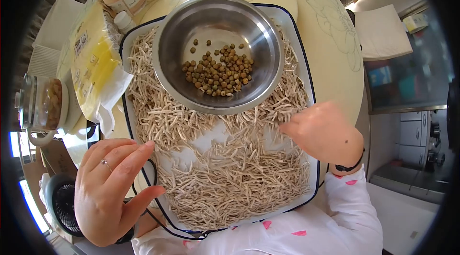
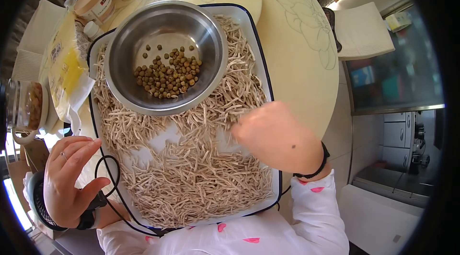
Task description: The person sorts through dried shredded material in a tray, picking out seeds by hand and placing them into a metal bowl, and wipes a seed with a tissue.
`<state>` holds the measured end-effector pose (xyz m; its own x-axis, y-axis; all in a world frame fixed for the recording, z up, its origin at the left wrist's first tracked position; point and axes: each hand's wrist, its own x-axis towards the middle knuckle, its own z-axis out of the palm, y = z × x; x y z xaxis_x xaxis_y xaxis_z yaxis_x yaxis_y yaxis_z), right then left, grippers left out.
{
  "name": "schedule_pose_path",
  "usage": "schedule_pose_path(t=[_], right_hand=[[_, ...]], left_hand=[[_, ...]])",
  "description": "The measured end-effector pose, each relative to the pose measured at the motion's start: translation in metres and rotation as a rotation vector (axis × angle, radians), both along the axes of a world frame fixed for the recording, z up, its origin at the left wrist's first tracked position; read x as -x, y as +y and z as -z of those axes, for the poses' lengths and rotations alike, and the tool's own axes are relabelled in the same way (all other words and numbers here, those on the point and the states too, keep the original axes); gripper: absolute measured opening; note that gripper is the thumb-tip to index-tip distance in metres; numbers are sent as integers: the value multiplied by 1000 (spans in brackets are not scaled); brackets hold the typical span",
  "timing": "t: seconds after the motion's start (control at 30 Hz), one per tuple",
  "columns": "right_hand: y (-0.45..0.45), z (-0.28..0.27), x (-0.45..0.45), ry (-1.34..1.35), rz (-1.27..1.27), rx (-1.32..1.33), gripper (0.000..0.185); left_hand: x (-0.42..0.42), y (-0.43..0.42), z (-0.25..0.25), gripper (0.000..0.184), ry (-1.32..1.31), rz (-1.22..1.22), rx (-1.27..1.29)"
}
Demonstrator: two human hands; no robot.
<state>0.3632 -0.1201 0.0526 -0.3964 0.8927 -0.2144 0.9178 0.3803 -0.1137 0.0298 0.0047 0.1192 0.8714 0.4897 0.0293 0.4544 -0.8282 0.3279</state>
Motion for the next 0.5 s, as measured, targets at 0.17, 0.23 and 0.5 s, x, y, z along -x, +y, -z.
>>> schedule_pose_path(t=[0.17,0.23,0.5], right_hand=[[2,-16,-6,105,-61,56,6],[5,-18,-10,-4,18,15,6],[-3,-6,-6,-39,-102,211,7]], left_hand=[[-3,-2,-3,61,57,25,8],[-3,-1,-1,60,49,46,30],[-1,0,4,60,44,30,50]])
